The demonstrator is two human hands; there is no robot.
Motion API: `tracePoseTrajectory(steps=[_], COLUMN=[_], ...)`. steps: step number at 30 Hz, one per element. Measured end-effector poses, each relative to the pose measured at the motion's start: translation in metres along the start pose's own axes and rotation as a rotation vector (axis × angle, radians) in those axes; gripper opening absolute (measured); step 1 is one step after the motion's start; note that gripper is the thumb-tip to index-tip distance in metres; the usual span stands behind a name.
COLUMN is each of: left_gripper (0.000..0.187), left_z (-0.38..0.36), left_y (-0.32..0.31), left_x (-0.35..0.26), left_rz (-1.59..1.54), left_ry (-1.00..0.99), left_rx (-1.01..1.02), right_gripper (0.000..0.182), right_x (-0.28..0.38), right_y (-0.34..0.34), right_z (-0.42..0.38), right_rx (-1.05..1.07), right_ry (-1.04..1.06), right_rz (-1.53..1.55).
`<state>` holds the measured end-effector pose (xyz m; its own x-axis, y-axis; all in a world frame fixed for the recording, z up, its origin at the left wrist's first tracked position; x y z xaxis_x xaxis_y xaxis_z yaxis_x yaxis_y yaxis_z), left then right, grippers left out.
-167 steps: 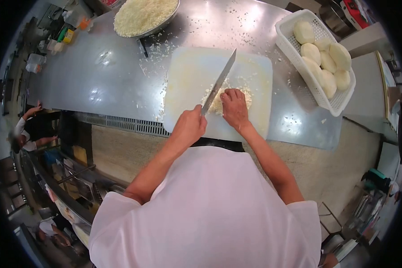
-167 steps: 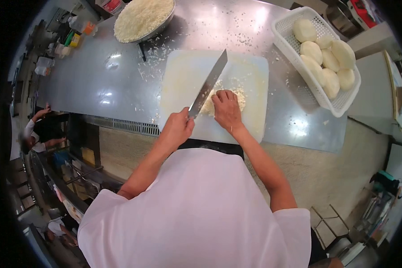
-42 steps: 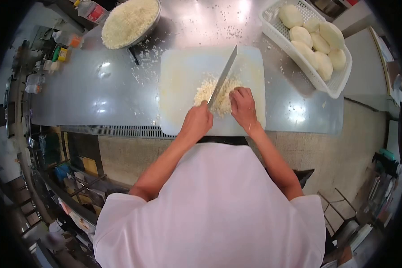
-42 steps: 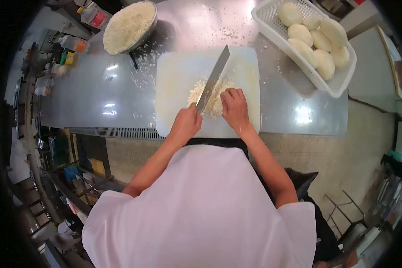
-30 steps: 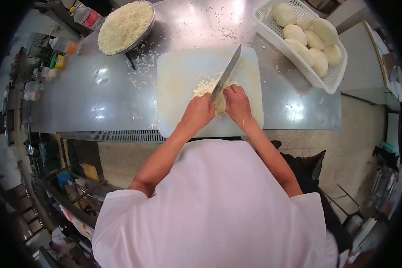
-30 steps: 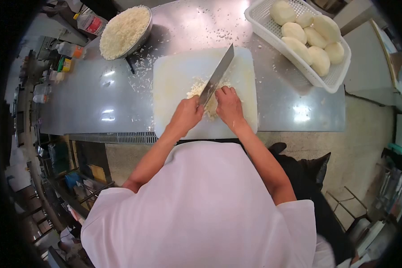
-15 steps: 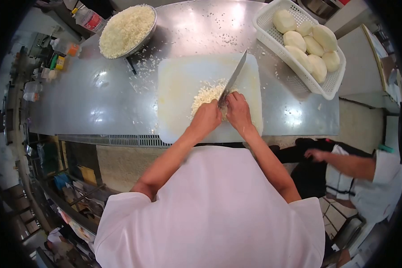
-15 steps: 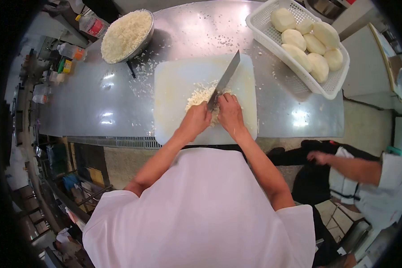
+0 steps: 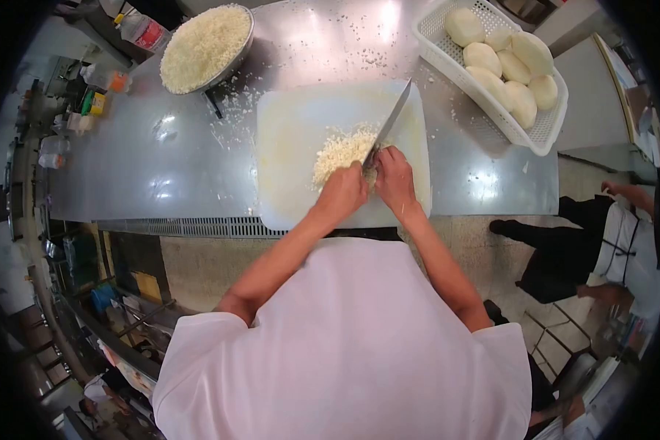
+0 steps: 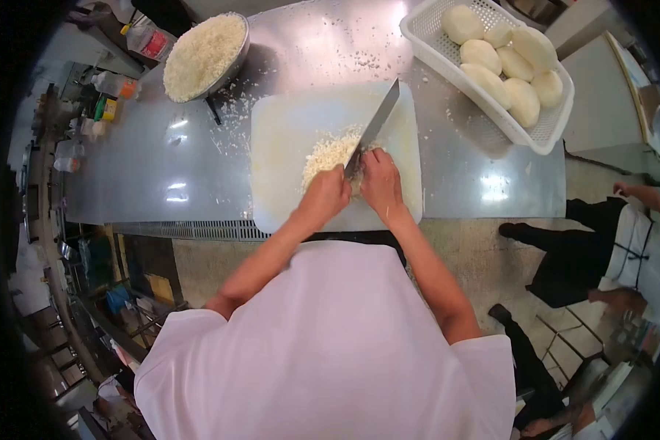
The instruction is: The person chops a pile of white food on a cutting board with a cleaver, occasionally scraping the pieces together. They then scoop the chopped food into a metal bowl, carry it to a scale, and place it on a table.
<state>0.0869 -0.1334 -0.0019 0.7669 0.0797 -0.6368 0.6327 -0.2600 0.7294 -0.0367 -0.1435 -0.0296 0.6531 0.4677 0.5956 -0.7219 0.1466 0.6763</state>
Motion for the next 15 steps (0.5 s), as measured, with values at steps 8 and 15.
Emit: tracePoseTrajectory(steps=[8, 15], left_gripper=[0.013, 0.014], left_z=[0.003, -0.014], left_y=[-0.003, 0.010], left_x=[-0.002, 0.013], left_rz=[0.003, 0.111], left_ry=[-0.009, -0.005], left_rx=[-0.001, -0.031], right_gripper=[0.009, 0.033], right_x=[-0.003, -0.001], right_y=[0.005, 0.041], right_z=[-0.001, -0.015], right_rx=[-0.025, -0.034], right_ry=[0.010, -0.062], right_rz=[0.035, -0.046])
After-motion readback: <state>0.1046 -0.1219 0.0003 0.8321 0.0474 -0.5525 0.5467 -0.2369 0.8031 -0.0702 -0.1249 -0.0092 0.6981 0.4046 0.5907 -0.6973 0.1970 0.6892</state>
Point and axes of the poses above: each hand's wrist, its own z-axis towards the middle knuckle, its own y-axis out of the back of the hand, x = y × z, the point moved 7 cm from there along z, towards the middle knuckle, and after that the axes turned 11 degrees about y, right-handed, at the moved point
